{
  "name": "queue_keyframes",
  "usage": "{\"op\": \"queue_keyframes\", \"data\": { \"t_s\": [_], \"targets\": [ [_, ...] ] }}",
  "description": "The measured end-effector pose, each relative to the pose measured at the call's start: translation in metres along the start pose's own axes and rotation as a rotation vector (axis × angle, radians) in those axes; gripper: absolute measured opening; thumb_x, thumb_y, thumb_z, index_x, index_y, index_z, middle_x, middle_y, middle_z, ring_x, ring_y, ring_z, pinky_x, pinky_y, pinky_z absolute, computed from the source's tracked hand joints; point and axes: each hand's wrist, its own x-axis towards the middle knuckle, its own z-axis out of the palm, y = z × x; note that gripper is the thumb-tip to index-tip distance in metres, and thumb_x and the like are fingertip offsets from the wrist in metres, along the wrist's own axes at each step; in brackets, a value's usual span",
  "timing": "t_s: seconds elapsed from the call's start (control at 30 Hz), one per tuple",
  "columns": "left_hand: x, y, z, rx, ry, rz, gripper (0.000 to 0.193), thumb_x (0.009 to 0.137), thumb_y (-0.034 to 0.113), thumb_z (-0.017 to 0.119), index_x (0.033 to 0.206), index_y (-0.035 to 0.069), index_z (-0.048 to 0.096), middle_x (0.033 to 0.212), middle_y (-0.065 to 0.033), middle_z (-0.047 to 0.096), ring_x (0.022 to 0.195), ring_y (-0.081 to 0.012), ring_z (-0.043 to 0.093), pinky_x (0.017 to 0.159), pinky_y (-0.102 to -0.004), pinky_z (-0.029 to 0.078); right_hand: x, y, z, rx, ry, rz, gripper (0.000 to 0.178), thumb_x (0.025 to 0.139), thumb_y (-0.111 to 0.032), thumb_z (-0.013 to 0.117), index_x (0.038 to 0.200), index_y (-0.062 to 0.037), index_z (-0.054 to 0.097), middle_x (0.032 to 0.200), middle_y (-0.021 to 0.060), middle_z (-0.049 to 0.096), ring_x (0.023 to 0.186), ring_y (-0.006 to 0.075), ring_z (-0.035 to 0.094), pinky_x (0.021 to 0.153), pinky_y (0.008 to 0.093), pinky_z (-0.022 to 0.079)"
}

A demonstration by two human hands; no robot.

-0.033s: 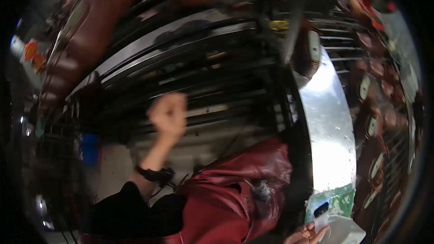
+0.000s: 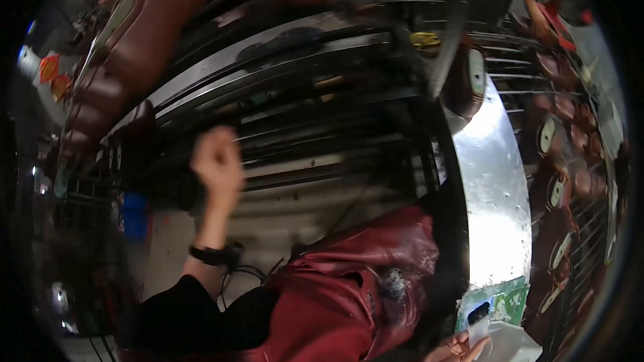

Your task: Applying adhesive to the edges of shoe uppers and organizing soles at a manufacturing station.

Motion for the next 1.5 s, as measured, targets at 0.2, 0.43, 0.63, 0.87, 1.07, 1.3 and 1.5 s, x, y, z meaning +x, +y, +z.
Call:
{"op": "queue_keyframes", "data": {
  "t_s": [0.2, 0.43, 0.63, 0.87, 1.07, 1.3, 1.5],
  "targets": [
    [0.014, -0.224, -0.162, 0.754, 0.097, 0.231, 0.050, 0.101, 0.044, 0.057, 0.130, 0.003, 0.064, 0.134, -0.0222, 0.063, 0.121, -0.0418, 0.061, 0.102, -0.0581, 0.047, -0.018, 0.005, 0.051, -0.122, 0.277, -0.093, 0.034, 0.106, -0.024, 0.062, 0.134, -0.0046, 0.064, 0.110, 0.0073, 0.067, 0.084, 0.0120, 0.060, 0.062, 0.0255, 0.050],
    [-0.062, -0.511, -0.240, -0.202, -0.341, 0.465, 0.050, 0.100, 0.040, 0.057, 0.131, 0.001, 0.064, 0.138, -0.0244, 0.060, 0.126, -0.0429, 0.059, 0.106, -0.0573, 0.046, -0.014, 0.000, 0.094, -0.064, 0.452, -0.197, 0.020, 0.105, -0.020, 0.065, 0.112, -0.0008, 0.066, 0.087, 0.0097, 0.072, 0.061, 0.0181, 0.066, 0.052, 0.0322, 0.052],
    [-0.101, -0.314, -0.026, -0.774, -0.691, 0.566, 0.050, 0.099, 0.035, 0.057, 0.133, -0.001, 0.063, 0.143, -0.0268, 0.057, 0.131, -0.0440, 0.056, 0.110, -0.0565, 0.044, -0.035, -0.009, 0.051, -0.475, 0.690, -0.571, 0.019, 0.104, -0.010, 0.067, 0.112, 0.0073, 0.066, 0.083, 0.0156, 0.073, 0.060, 0.0181, 0.069, 0.051, 0.0289, 0.057],
    [-0.112, 0.039, 0.102, -1.075, -0.972, 0.597, 0.050, 0.099, 0.031, 0.057, 0.135, -0.003, 0.062, 0.148, -0.0293, 0.054, 0.136, -0.0451, 0.053, 0.113, -0.0556, 0.043, -0.023, 0.002, 0.042, -0.862, 0.724, -0.484, 0.018, 0.101, -0.007, 0.072, 0.110, 0.0074, 0.069, 0.084, 0.0091, 0.073, 0.060, 0.0127, 0.068, 0.052, 0.0249, 0.055],
    [-0.096, 0.178, 0.174, -1.232, -1.169, 0.557, 0.050, 0.098, 0.027, 0.057, 0.136, -0.005, 0.062, 0.152, -0.0314, 0.051, 0.140, -0.0461, 0.051, 0.117, -0.0548, 0.041, -0.025, -0.009, 0.064, 0.132, 0.773, -0.171, 0.020, 0.105, -0.018, 0.067, 0.105, 0.0019, 0.069, 0.083, 0.0091, 0.073, 0.061, 0.0164, 0.069, 0.049, 0.0284, 0.054],
    [-0.145, 0.244, 0.180, -1.171, -0.841, 1.132, 0.037, 0.089, 0.001, 0.073, 0.119, 0.010, 0.053, 0.141, -0.0265, 0.058, 0.129, -0.0494, 0.059, 0.105, -0.0594, 0.053, -0.015, 0.016, 0.093, 0.061, 0.359, -0.024, 0.019, 0.102, -0.011, 0.069, 0.106, 0.0076, 0.066, 0.085, 0.0181, 0.073, 0.060, 0.0216, 0.070, 0.049, 0.0303, 0.056],
    [-0.139, 0.239, 0.184, -1.122, -0.845, 1.125, 0.039, 0.090, 0.003, 0.073, 0.122, 0.011, 0.053, 0.139, -0.0262, 0.060, 0.127, -0.0494, 0.061, 0.104, -0.0589, 0.054, 0.022, 0.039, 0.107, -0.271, 0.181, -0.077, 0.015, 0.098, -0.001, 0.071, 0.110, 0.0077, 0.068, 0.087, 0.0170, 0.074, 0.062, 0.0197, 0.071, 0.053, 0.0291, 0.058]
  ]
}}
